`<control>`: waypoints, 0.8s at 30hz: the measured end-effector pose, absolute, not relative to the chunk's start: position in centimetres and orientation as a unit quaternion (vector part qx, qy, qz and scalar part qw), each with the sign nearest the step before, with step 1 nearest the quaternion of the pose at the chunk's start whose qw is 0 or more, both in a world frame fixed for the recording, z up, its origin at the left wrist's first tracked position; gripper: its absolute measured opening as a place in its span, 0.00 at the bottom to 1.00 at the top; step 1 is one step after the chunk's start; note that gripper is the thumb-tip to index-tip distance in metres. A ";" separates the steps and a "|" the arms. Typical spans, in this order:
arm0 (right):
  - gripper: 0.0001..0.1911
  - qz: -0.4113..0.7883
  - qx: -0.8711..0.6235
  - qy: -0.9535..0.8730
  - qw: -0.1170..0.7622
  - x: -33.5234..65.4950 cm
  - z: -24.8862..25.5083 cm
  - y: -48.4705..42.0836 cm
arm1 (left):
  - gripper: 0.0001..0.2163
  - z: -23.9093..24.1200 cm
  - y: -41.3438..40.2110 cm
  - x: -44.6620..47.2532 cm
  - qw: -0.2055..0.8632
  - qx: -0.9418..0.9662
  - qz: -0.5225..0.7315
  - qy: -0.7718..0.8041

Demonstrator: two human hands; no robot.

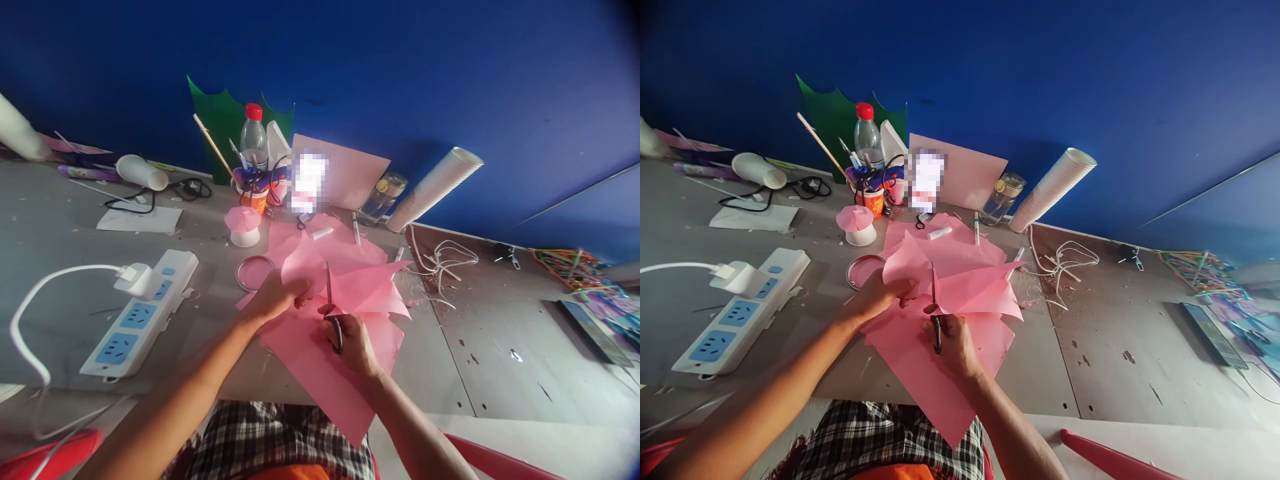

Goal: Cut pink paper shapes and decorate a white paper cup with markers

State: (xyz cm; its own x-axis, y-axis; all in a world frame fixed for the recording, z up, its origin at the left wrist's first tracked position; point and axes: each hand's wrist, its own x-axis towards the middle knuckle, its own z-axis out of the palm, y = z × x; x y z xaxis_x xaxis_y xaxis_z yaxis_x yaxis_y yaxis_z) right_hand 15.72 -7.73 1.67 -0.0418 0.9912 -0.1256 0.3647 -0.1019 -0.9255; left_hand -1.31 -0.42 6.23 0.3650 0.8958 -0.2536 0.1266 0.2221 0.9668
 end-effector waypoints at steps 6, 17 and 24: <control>0.17 0.438 -0.590 -0.576 0.358 15.6 1.9 -7.8 | 0.12 5.9 -0.4 -1.6 0.626 0.549 0.314 0.456; 0.16 0.433 -0.589 -0.588 0.346 15.8 1.9 -7.8 | 0.08 5.1 0.2 -2.2 0.652 0.522 0.325 0.443; 0.14 0.441 -0.586 -0.587 0.342 15.9 1.8 -7.9 | 0.08 5.5 0.1 -2.5 0.647 0.519 0.321 0.458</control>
